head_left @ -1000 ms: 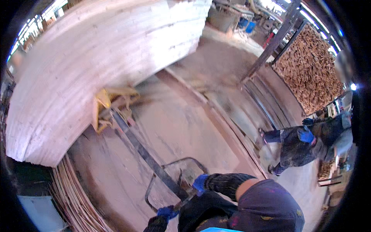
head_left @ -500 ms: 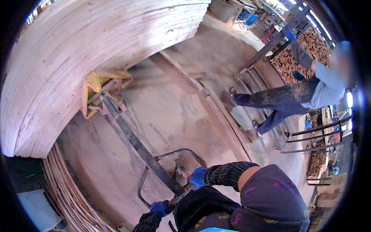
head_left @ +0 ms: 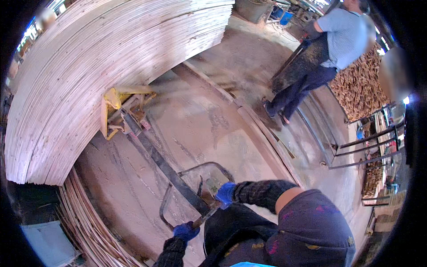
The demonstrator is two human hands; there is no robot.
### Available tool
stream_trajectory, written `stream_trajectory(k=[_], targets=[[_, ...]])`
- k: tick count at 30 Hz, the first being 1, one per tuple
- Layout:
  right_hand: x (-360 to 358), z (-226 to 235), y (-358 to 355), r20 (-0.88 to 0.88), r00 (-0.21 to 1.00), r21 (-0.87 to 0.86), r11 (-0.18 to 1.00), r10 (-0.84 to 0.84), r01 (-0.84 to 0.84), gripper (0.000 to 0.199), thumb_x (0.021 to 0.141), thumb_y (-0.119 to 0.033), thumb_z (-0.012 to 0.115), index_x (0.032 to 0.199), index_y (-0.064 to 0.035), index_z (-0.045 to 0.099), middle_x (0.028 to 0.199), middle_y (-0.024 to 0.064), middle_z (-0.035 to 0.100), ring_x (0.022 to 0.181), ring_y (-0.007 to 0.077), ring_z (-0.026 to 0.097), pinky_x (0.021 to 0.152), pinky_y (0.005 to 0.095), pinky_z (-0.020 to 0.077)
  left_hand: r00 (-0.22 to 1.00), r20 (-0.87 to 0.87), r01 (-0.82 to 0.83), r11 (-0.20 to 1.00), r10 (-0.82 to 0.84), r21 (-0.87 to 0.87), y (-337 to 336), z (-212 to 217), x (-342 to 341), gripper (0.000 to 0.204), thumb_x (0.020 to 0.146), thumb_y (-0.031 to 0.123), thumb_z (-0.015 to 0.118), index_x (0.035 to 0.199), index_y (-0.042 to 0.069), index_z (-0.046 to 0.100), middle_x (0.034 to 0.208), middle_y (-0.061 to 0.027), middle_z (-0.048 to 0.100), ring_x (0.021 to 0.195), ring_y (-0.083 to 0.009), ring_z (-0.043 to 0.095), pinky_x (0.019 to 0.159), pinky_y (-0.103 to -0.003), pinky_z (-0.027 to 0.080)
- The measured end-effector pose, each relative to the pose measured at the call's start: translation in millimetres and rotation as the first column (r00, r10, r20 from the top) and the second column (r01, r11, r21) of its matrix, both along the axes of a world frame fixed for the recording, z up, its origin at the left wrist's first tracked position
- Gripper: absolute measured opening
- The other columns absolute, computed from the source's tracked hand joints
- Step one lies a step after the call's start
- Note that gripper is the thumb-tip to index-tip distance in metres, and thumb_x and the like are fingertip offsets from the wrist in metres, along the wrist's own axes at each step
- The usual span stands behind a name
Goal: The person picks up long wooden planks from a stack and places them onto a yellow pallet jack. They then operate the pallet jack to lift and transport a large stack of lumber across the workshop floor.
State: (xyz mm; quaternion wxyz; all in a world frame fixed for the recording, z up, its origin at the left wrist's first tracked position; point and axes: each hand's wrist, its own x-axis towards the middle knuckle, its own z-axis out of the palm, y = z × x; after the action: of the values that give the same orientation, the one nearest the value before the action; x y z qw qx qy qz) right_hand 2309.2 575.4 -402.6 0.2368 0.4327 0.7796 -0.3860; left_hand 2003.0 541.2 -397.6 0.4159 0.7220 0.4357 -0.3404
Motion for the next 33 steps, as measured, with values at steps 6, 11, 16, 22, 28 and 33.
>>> stream_trajectory(k=[6, 11, 16, 22, 28, 33], targets=[[9, 46, 15, -0.042, 0.999, -0.014, 1.0, 0.025, -0.026, 0.043, 0.069, -0.052, 0.066, 0.088, -0.0138, 0.07, 0.084, 0.0176, 0.068, 0.081, 0.0386, 0.065, 0.07, 0.0483, 0.0519, 0.992, 0.097, -0.072, 0.99, 0.083, -0.119, 11, 27, 0, 0.055, 0.083, 0.063, 0.047, 0.102, 0.016, 0.068, 0.098, -0.0162, 0.069, 0.095, -0.0373, 0.065, 0.081, -0.051, 0.05], [-2, 6, 2, 0.028, 0.998, -0.101, 0.993, 0.058, -0.055, 0.046, 0.072, -0.055, 0.067, 0.1, -0.0175, 0.067, 0.086, 0.0137, 0.069, 0.081, 0.037, 0.067, 0.071, 0.0483, 0.053, 0.997, 0.055, 0.044, 0.998, -0.046, 0.054, -15, -22, 4, 0.054, 0.086, 0.06, 0.044, 0.102, 0.013, 0.064, 0.091, -0.0207, 0.069, 0.089, -0.0397, 0.067, 0.079, -0.054, 0.048], [7, -77, -32, 0.027, 0.999, -0.122, 0.992, -0.04, 0.043, 0.043, 0.073, -0.053, 0.068, 0.094, -0.0156, 0.067, 0.08, 0.0124, 0.068, 0.078, 0.0372, 0.067, 0.07, 0.0505, 0.0529, 0.995, 0.102, 0.011, 0.996, -0.02, 0.087, -38, -94, 10, 0.05, 0.087, 0.057, 0.043, 0.092, 0.012, 0.065, 0.081, -0.0191, 0.069, 0.074, -0.0389, 0.067, 0.072, -0.055, 0.05], [-5, -71, -19, 0.107, 0.988, -0.197, 0.977, 0.107, -0.085, 0.045, 0.08, -0.059, 0.058, 0.096, -0.0182, 0.069, 0.089, 0.014, 0.07, 0.085, 0.0352, 0.067, 0.075, 0.0477, 0.0518, 0.996, 0.081, -0.035, 0.993, 0.044, -0.11, -29, -98, 3, 0.057, 0.084, 0.063, 0.046, 0.108, 0.014, 0.064, 0.101, -0.018, 0.069, 0.094, -0.0375, 0.066, 0.084, -0.054, 0.047], [10, 30, 12, -0.033, 0.999, -0.054, 0.998, -0.023, 0.021, 0.051, 0.074, -0.056, 0.062, 0.102, -0.0133, 0.066, 0.086, 0.0173, 0.069, 0.084, 0.04, 0.066, 0.072, 0.0505, 0.0516, 0.992, 0.114, -0.032, 0.993, 0.046, -0.118, 16, 28, 4, 0.057, 0.084, 0.064, 0.045, 0.111, 0.017, 0.064, 0.106, -0.0161, 0.068, 0.096, -0.0364, 0.065, 0.086, -0.051, 0.049], [6, 79, 39, -0.03, 0.996, -0.144, 0.986, 0.085, -0.088, 0.046, 0.076, -0.056, 0.061, 0.096, -0.0149, 0.068, 0.086, 0.0172, 0.069, 0.084, 0.0374, 0.067, 0.074, 0.05, 0.0517, 0.983, 0.18, 0.021, 0.971, 0.024, -0.24, 33, 52, 2, 0.062, 0.08, 0.069, 0.05, 0.111, 0.017, 0.065, 0.104, -0.0158, 0.068, 0.098, -0.035, 0.065, 0.083, -0.049, 0.049]])
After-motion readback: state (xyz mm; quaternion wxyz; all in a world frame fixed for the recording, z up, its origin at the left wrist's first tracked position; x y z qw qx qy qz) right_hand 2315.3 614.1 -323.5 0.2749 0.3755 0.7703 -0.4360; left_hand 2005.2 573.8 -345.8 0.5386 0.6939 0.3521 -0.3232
